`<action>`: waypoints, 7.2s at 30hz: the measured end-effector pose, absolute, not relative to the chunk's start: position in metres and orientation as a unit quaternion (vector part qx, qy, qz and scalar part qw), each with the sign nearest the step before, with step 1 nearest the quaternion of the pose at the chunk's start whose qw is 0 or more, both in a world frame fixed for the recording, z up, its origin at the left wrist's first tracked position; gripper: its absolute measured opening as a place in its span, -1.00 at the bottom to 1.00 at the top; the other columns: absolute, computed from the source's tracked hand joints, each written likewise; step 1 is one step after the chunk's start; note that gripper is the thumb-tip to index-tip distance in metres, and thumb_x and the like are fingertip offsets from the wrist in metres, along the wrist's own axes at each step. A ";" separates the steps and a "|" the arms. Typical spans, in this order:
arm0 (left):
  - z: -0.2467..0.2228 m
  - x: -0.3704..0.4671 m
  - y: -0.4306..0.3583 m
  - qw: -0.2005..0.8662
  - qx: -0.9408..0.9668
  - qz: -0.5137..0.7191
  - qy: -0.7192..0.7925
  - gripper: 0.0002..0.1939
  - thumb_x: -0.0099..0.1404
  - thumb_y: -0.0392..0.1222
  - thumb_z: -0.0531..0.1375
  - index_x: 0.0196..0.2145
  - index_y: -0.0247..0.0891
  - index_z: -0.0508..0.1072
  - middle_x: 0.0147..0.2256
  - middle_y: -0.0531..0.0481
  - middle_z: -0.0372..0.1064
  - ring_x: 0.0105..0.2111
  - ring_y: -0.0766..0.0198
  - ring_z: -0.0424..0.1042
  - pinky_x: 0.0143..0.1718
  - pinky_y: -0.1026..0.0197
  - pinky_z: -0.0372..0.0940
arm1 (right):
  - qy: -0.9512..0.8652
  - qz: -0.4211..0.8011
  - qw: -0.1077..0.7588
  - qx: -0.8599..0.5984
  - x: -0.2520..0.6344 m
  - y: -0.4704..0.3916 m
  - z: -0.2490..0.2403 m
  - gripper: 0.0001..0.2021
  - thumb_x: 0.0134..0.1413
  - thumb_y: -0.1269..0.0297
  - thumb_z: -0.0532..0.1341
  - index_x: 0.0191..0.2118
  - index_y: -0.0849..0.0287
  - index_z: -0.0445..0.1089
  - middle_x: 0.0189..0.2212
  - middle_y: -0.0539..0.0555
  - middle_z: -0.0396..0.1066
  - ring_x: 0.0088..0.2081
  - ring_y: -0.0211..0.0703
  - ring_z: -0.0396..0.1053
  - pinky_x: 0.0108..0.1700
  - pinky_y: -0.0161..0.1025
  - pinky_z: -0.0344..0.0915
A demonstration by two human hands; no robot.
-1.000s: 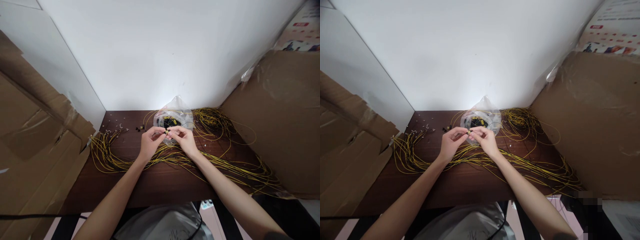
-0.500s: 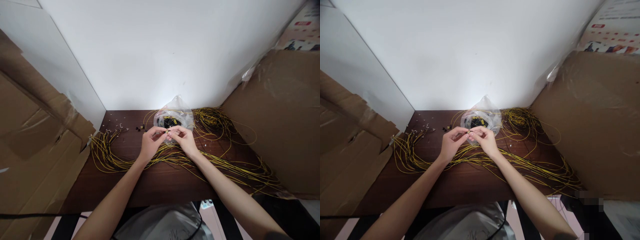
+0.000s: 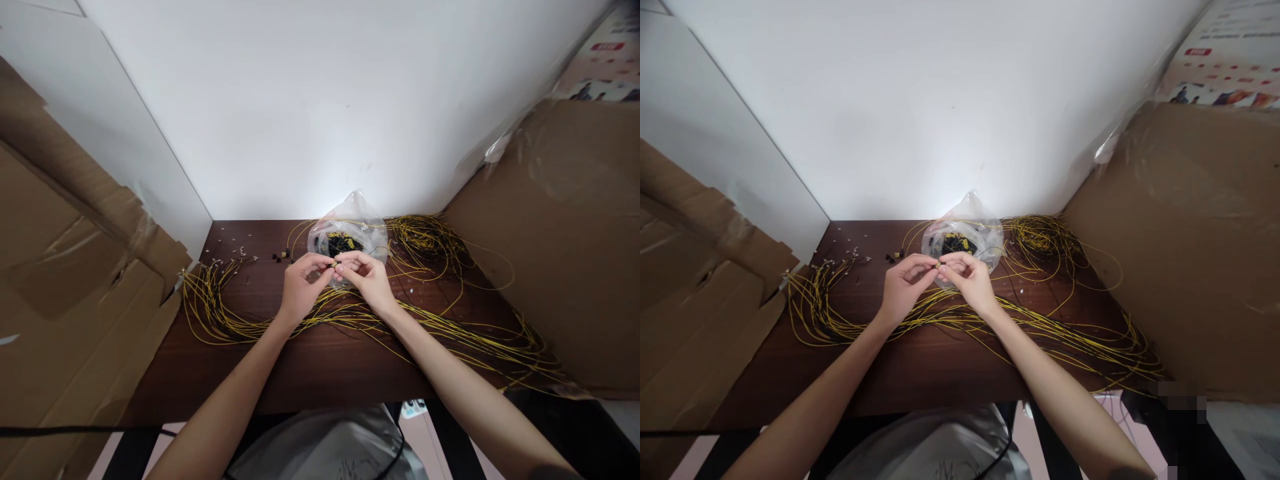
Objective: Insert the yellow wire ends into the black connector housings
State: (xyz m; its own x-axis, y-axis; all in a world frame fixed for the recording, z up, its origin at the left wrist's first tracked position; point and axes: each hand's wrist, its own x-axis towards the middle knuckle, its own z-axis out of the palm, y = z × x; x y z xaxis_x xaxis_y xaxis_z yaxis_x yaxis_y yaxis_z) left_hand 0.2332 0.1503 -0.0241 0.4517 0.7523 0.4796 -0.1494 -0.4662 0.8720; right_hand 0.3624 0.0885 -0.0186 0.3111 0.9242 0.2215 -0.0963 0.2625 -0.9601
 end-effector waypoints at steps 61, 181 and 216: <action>-0.021 0.232 0.146 0.305 0.782 0.482 0.251 -0.89 0.15 -0.37 0.10 -0.38 -0.32 0.43 -0.39 -0.04 0.41 -0.38 0.32 0.41 -0.32 0.30 0.35 | -0.521 0.278 0.600 -0.540 0.364 0.087 -0.029 -0.76 -0.05 0.16 0.25 -0.28 0.20 0.46 -0.44 0.08 0.47 -0.41 -0.18 0.42 -0.28 -0.21 0.38; -0.006 0.202 0.192 0.492 0.459 0.634 0.381 -0.66 -0.03 0.00 0.30 -0.53 -0.36 0.35 -0.63 0.10 0.20 -0.68 0.51 0.08 -0.72 0.43 -0.06 | -0.536 -0.189 0.259 -0.781 0.457 0.035 0.070 -0.78 0.05 0.17 0.14 -0.48 0.09 0.46 -0.41 0.11 0.45 -0.14 0.09 0.26 -0.10 0.11 -0.01; 0.003 0.199 0.186 0.666 0.447 0.514 0.304 -0.61 0.04 0.08 0.24 -0.44 -0.34 0.29 -0.61 0.04 0.32 -0.76 0.58 -0.10 -0.73 0.42 -0.24 | -0.643 0.478 0.363 -0.476 0.408 0.075 0.031 -0.71 0.10 0.13 0.12 -0.18 0.18 0.44 -0.68 -0.10 0.23 -0.67 -0.40 0.10 -0.60 -0.36 0.11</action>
State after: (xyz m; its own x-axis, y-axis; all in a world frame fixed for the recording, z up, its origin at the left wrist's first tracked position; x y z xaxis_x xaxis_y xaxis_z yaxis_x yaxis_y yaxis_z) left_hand 0.1988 0.1862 0.0025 0.2867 0.9564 0.0553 -0.4137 0.0715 0.9076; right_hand 0.4080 0.0753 0.0311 -0.2843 0.9587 0.0114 0.2643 0.0898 -0.9602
